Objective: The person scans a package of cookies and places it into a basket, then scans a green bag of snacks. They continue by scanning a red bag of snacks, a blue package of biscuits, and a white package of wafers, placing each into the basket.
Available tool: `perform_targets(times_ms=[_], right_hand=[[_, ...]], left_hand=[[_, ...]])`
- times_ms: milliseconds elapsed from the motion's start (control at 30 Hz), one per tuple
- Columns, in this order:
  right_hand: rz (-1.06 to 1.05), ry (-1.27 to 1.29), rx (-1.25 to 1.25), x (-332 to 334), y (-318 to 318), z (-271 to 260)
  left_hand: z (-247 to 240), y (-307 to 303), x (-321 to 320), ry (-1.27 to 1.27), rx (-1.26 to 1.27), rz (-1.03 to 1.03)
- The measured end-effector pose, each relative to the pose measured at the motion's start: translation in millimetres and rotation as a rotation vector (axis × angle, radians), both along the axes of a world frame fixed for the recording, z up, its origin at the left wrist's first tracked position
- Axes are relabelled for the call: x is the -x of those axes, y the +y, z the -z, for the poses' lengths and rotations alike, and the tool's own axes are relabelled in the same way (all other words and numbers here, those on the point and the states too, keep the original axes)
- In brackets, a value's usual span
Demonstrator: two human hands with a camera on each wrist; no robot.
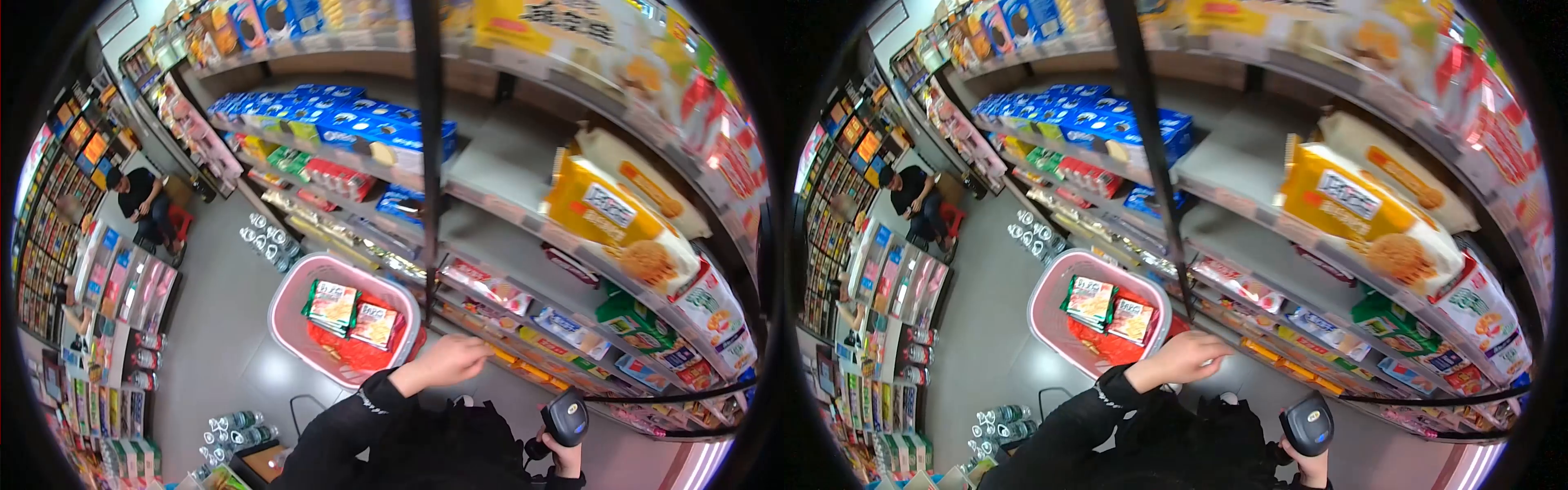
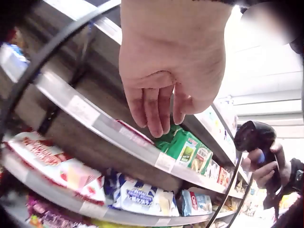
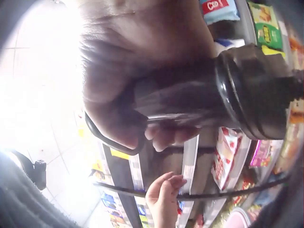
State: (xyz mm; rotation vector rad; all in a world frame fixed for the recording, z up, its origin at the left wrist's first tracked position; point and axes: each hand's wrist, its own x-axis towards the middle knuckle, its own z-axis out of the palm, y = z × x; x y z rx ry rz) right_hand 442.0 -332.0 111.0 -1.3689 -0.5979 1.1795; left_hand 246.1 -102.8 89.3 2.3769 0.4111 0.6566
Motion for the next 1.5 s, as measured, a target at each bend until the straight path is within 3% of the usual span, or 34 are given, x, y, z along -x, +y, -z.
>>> perform_targets(times_ms=[200, 367, 467, 600, 733, 800, 833, 867, 933, 1000, 1067, 1233, 1333, 1500], right_hand=[[-0.265, -0.254, 0.222, 56, 69, 4], [-0.346, -0.296, 0.236, 113, 105, 12], [-0.384, -0.246, 0.284, 145, 119, 9], [-0.385, -0.195, 0.278, 174, 127, 16], [-0.335, -0.175, 0.356, 188, 116, 29], [-0.289, -0.135, 0.416, 193, 108, 37], [-0.196, -0.136, 0.409, 197, 106, 42], [-0.158, -0.052, 0.421, 199, 103, 45], [-0.108, -0.121, 0.539, 202, 92, 49], [-0.076, -0.066, 0.583, 203, 84, 54], [-0.048, -0.008, 0.623, 205, 82, 55], [-0.07, -0.143, 0.545, 210, 88, 56], [-0.106, -0.105, 0.504, 211, 98, 54], [-0.143, -0.096, 0.462, 209, 108, 49]], left_hand=[[69, 17, 138, 0.154, 0.253, -0.477], [120, 44, 206, 0.304, 0.435, -0.536], [148, 66, 217, 0.483, 0.406, -0.428], [206, 92, 207, 0.438, 0.334, -0.322], [245, 107, 183, 0.626, 0.248, -0.261], [254, 105, 174, 0.845, -0.032, -0.337], [260, 109, 170, 0.914, -0.002, -0.281], [272, 112, 167, 0.91, -0.002, -0.267], [285, 115, 163, 0.823, -0.283, -0.276], [297, 122, 163, 0.846, -0.285, -0.203], [282, 132, 159, 0.975, -0.239, -0.075], [274, 140, 160, 0.941, -0.192, -0.021], [280, 142, 162, 0.89, -0.243, -0.032], [256, 147, 173, 0.682, -0.015, 0.009]])
